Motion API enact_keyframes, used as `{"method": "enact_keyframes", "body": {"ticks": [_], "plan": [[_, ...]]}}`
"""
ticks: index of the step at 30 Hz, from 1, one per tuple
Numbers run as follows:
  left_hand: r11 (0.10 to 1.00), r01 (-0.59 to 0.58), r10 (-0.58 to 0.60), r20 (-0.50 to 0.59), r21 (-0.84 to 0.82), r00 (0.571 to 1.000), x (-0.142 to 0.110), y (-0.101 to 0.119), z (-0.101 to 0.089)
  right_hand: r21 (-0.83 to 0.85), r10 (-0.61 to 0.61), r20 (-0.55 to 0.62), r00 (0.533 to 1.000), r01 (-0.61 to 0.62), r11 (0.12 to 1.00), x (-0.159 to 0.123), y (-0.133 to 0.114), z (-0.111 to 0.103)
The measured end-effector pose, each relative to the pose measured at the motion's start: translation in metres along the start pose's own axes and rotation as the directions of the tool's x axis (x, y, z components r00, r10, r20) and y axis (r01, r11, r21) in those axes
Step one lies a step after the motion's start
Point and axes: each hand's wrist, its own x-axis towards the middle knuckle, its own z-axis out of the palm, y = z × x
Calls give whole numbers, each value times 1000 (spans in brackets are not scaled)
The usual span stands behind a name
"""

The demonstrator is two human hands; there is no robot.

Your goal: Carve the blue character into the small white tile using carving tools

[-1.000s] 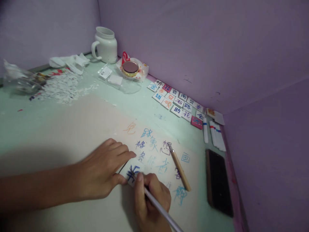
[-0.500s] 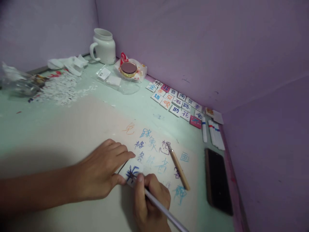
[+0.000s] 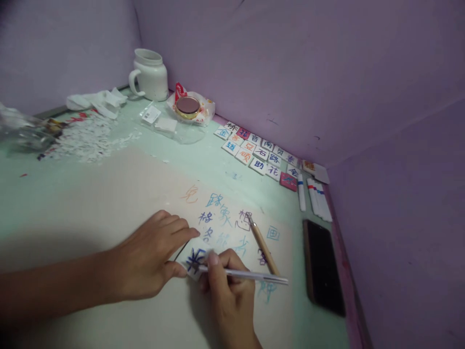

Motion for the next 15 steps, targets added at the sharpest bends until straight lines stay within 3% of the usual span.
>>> {"method": "enact_keyframes", "body": {"ticks": [4,8,11,15], "plan": [[1000,0,0,8,5,1000,0,-2,1,153,91,-10,996,-89,984,3,1,-6],[1000,-10,10,4,9,1000,-1,-3,1,239,150,-103,983,-122,963,7,2,-9],[1000,-5,4,-46,-18,999,-1,-2,1,218,96,-116,989,-69,973,7,1,-9],[999,12,-16,-104,-37,994,3,-2,4,106,6,-51,999,0,994,4,5,-8]]}}
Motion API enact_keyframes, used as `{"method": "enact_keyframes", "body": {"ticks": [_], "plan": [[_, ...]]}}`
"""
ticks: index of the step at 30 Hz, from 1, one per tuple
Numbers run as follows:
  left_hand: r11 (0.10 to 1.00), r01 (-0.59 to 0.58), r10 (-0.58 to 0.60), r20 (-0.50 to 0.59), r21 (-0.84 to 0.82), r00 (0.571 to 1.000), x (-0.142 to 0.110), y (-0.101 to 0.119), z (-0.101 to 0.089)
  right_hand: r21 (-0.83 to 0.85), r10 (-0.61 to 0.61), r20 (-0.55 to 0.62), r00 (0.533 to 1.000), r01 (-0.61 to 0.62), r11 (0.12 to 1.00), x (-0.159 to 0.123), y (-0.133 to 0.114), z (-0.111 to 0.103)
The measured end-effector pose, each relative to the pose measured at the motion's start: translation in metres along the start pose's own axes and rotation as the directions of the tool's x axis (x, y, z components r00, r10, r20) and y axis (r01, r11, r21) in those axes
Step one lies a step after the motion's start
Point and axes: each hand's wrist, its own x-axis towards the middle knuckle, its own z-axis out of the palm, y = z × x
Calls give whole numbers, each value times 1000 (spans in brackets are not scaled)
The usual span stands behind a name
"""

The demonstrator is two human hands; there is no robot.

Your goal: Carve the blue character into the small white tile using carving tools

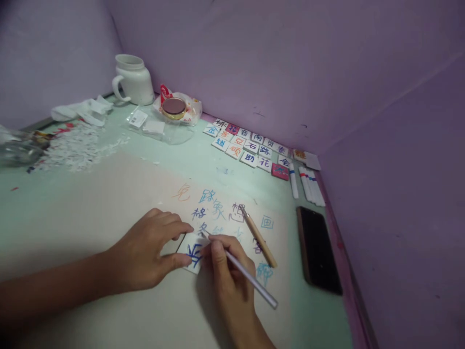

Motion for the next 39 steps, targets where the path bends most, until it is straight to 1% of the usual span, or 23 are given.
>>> {"method": "enact_keyframes", "body": {"ticks": [2,5,8,13,20,22,24,27,29,30,31,33,34,36,38,39], "plan": [[1000,12,-12,-8,8,1000,2,0,2,-29,-19,44,999,21,999,-1,3,0],[999,34,-32,-27,38,999,5,0,3,-40,-36,68,997,39,998,0,4,0],[998,32,-31,-23,53,999,5,1,2,-50,-51,86,995,55,997,0,3,1],[999,7,-6,-7,32,1000,5,1,-2,-62,-74,96,993,81,995,0,1,1],[997,12,-8,-50,74,999,6,4,2,-59,-89,108,990,96,994,1,-2,2],[996,0,10,-112,92,994,6,0,3,-59,-84,112,990,91,994,2,-2,3],[997,-12,30,-227,79,973,7,-5,2,-60,-75,112,991,82,995,1,-2,3],[999,-6,21,-417,38,909,7,-10,-6,-87,-101,91,991,109,990,0,-2,2],[997,-23,57,-481,77,875,3,-5,-11,-159,-166,30,986,168,973,-1,-1,1],[992,-41,93,-473,119,876,0,0,-12,-210,-213,-12,977,206,956,-1,0,0],[984,-59,128,-436,168,891,-3,6,-12,-263,-265,-50,963,243,934,0,0,-2],[968,-68,137,-277,242,951,-11,19,-7,-353,-354,-82,932,305,884,2,1,-3],[963,-60,115,-198,264,973,-14,25,-2,-391,-381,-59,923,330,859,3,1,-4],[954,-42,74,-97,297,992,-18,32,6,-459,-407,31,913,375,805,5,-1,-6],[954,-46,66,-59,297,996,-18,32,10,-505,-418,105,903,410,760,6,-2,-8],[961,-66,83,-52,270,995,-18,29,10,-515,-420,114,900,415,750,6,-3,-9]]}}
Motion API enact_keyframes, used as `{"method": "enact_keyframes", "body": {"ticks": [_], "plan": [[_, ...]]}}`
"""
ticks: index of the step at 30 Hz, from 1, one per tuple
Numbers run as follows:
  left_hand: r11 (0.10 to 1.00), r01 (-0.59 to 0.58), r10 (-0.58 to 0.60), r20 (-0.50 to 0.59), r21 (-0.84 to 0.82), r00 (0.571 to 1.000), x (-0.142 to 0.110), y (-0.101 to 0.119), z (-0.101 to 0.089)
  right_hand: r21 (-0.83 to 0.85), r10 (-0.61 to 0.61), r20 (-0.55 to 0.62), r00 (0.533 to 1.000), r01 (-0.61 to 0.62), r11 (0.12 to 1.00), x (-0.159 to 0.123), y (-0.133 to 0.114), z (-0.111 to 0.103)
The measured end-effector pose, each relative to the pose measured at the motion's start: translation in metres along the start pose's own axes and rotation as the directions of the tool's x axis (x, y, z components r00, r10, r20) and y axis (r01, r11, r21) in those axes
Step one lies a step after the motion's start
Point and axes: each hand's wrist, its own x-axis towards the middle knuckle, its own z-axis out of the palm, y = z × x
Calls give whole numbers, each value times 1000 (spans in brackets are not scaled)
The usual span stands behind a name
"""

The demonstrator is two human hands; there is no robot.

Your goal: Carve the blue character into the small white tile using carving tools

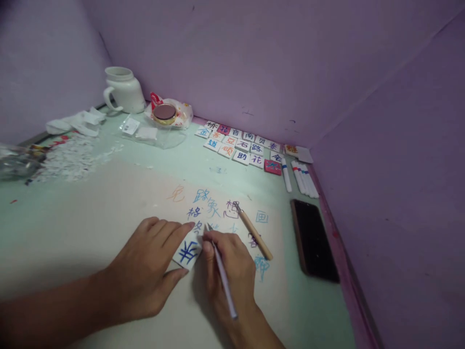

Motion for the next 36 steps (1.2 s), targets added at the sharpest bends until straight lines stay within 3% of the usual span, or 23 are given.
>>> {"method": "enact_keyframes", "body": {"ticks": [2,4,6,8,12,16,22,26,30,32,36], "plan": [[994,-62,58,-49,-87,997,2,-8,-2,30,39,-26,999,-38,999,-1,1,-2],[984,-126,104,-168,-127,980,5,-18,-6,131,129,-47,991,-122,984,-3,3,-3],[985,-141,107,-300,-95,948,7,-27,-11,248,196,-59,979,-176,953,-5,3,-2],[990,-123,89,-366,-71,926,9,-31,-13,310,213,-102,972,-173,935,-7,3,-2],[990,-84,42,-327,-113,944,8,-27,-12,270,216,-236,947,-150,951,-10,6,-4],[986,-31,-17,-287,-162,958,5,-16,-9,256,259,-261,930,-192,947,-16,11,-3],[983,-8,-33,-219,-182,975,3,-5,11,225,340,-364,867,-272,936,-19,8,5],[984,42,-62,-112,-176,992,2,-2,17,226,302,-276,912,-244,943,-14,4,2],[950,-78,40,-130,-302,991,1,-14,11,347,340,-133,931,-278,896,-7,0,-5],[932,-135,92,-141,-336,986,1,-23,8,417,301,-67,951,-248,875,-4,2,-7],[939,-143,96,-163,-312,982,3,-32,7,517,233,42,971,-221,827,2,9,-8]]}}
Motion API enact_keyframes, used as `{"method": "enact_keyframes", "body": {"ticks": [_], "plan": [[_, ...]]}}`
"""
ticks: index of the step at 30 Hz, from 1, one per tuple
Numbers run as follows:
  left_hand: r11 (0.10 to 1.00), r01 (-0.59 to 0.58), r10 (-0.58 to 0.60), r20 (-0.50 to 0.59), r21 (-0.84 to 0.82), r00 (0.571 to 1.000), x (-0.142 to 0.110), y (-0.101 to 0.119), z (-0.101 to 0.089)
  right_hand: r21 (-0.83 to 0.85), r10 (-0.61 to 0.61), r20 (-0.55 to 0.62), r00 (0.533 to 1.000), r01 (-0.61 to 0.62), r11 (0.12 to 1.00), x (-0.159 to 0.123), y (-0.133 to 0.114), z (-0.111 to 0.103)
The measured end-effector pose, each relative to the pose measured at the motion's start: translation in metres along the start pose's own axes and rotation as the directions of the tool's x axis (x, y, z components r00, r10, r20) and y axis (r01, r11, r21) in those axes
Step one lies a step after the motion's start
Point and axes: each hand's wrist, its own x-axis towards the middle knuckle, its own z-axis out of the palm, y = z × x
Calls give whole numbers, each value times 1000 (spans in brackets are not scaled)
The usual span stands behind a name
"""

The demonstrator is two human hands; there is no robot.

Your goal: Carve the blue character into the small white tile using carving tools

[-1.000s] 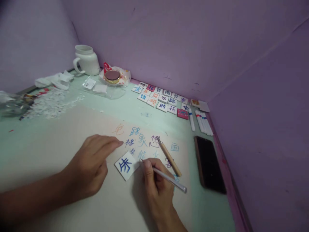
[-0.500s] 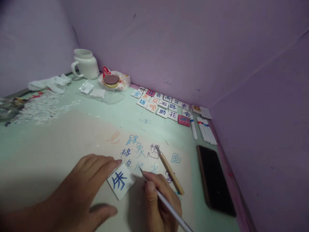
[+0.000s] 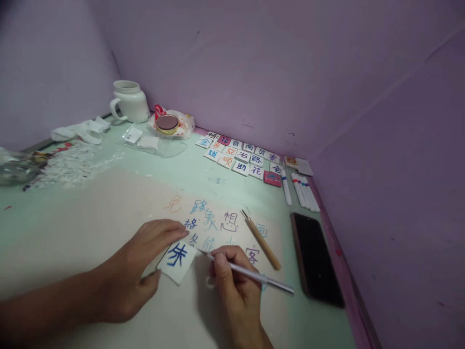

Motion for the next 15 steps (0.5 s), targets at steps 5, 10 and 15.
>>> {"method": "enact_keyframes", "body": {"ticks": [5,10,15], "plan": [[984,107,-109,10,140,994,1,2,4,4,73,-34,997,-73,997,3,1,1],[973,117,-125,26,201,992,1,2,5,52,130,-16,991,-129,990,5,3,5],[964,77,-79,-1,255,997,-1,-2,7,34,121,-23,992,-120,992,7,4,6]]}}
